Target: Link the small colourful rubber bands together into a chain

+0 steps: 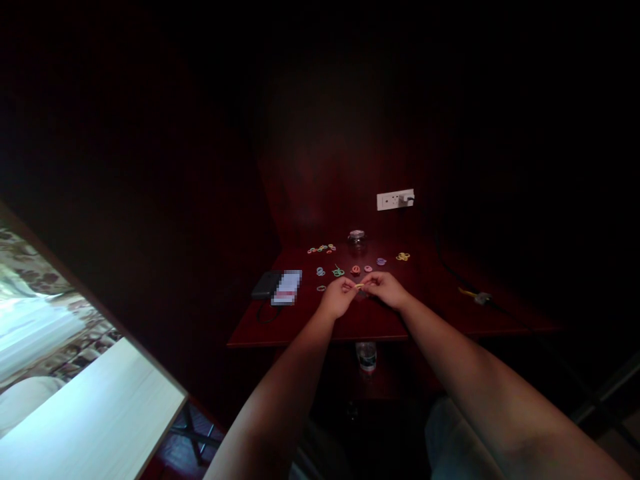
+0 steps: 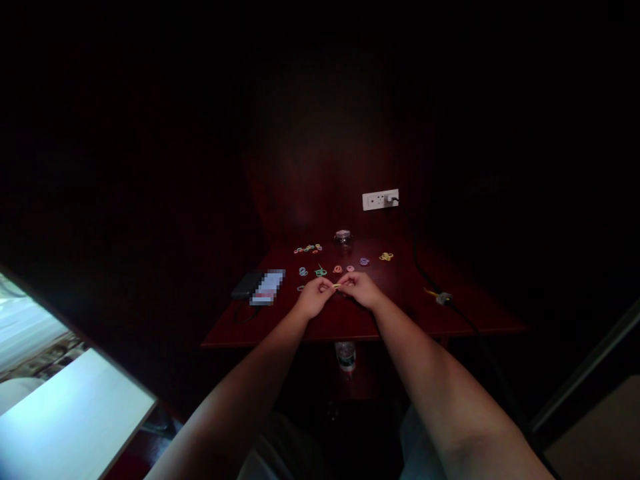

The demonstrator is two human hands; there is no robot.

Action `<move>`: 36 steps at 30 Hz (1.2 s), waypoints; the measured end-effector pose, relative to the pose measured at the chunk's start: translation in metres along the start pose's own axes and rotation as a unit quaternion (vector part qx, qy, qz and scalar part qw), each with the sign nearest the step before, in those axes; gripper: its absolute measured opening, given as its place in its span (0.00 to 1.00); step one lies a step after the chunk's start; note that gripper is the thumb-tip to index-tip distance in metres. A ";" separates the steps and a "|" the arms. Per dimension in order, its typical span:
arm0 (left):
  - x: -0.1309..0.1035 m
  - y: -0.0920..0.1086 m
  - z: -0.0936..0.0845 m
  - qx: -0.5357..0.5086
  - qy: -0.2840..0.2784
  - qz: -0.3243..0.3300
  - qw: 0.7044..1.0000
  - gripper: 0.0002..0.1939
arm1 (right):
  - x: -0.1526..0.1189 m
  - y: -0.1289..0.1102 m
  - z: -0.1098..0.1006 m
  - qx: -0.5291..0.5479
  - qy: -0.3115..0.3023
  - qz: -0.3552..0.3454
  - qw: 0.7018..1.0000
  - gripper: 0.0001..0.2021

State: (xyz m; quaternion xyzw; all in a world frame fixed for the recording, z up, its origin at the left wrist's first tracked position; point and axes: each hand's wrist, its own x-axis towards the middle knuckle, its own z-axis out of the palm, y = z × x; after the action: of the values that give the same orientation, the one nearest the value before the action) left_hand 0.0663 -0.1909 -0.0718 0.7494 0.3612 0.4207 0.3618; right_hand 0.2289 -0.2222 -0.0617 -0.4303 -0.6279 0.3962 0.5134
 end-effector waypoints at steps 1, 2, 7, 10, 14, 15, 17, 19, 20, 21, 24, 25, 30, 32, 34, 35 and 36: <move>0.000 0.000 0.000 0.003 0.002 0.003 1.000 0.08 | 0.000 0.000 0.000 -0.005 0.004 0.000 1.000 0.14; 0.000 0.000 0.000 0.006 0.003 0.006 1.000 0.07 | 0.000 0.000 -0.001 -0.010 0.008 0.000 1.000 0.14; 0.000 0.001 0.001 -0.003 -0.001 0.009 1.000 0.06 | 0.000 0.001 0.000 -0.028 0.016 -0.008 0.999 0.13; 0.000 0.003 0.002 -0.022 -0.011 0.000 1.000 0.06 | 0.000 0.002 0.000 -0.032 0.013 -0.011 0.999 0.13; -0.001 0.003 0.003 -0.028 -0.016 0.001 0.999 0.07 | 0.001 0.002 -0.001 -0.036 0.018 -0.003 0.999 0.13; 0.000 0.003 0.003 -0.028 -0.017 0.001 0.999 0.07 | 0.001 0.002 -0.001 -0.038 0.021 -0.003 0.999 0.12; 0.000 0.002 0.002 -0.030 -0.022 0.002 0.999 0.06 | 0.001 0.003 -0.001 -0.042 0.025 -0.006 0.999 0.12; -0.001 0.002 0.002 -0.033 -0.027 0.002 0.999 0.05 | 0.001 0.003 -0.001 -0.040 0.026 -0.008 0.999 0.12; -0.001 0.003 0.002 -0.033 -0.028 0.002 0.999 0.05 | 0.001 0.003 -0.001 -0.038 0.027 -0.009 0.999 0.12; -0.001 0.003 0.002 -0.033 -0.028 0.000 0.999 0.05 | 0.001 0.002 -0.001 -0.037 0.028 -0.008 0.999 0.12; -0.002 0.005 0.002 -0.032 -0.024 -0.005 0.999 0.05 | 0.001 0.003 -0.002 -0.039 0.030 -0.005 0.999 0.12; -0.002 0.005 0.002 -0.033 -0.023 -0.007 0.999 0.05 | 0.001 0.003 -0.002 -0.041 0.029 -0.006 0.999 0.12; -0.002 0.006 0.002 -0.042 -0.018 -0.002 0.999 0.08 | 0.002 0.007 -0.002 -0.048 0.028 -0.019 0.998 0.13; -0.002 0.006 0.002 -0.042 -0.021 0.000 0.999 0.09 | 0.002 0.007 -0.002 -0.053 0.023 -0.020 0.998 0.13; -0.002 0.005 0.002 -0.037 -0.025 -0.001 0.999 0.09 | 0.002 0.006 -0.001 -0.056 0.016 -0.019 0.998 0.12; -0.002 0.005 0.002 -0.032 -0.026 -0.001 0.999 0.09 | 0.001 0.005 -0.001 -0.057 0.014 -0.018 0.998 0.12; -0.002 0.005 0.002 -0.026 -0.027 0.000 0.999 0.09 | 0.001 0.004 0.000 -0.057 0.014 -0.018 0.998 0.12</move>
State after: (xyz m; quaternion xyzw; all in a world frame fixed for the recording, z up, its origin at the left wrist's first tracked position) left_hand 0.0683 -0.1950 -0.0689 0.7506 0.3404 0.4097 0.3909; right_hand 0.2297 -0.2198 -0.0651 -0.4530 -0.6500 0.3439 0.5039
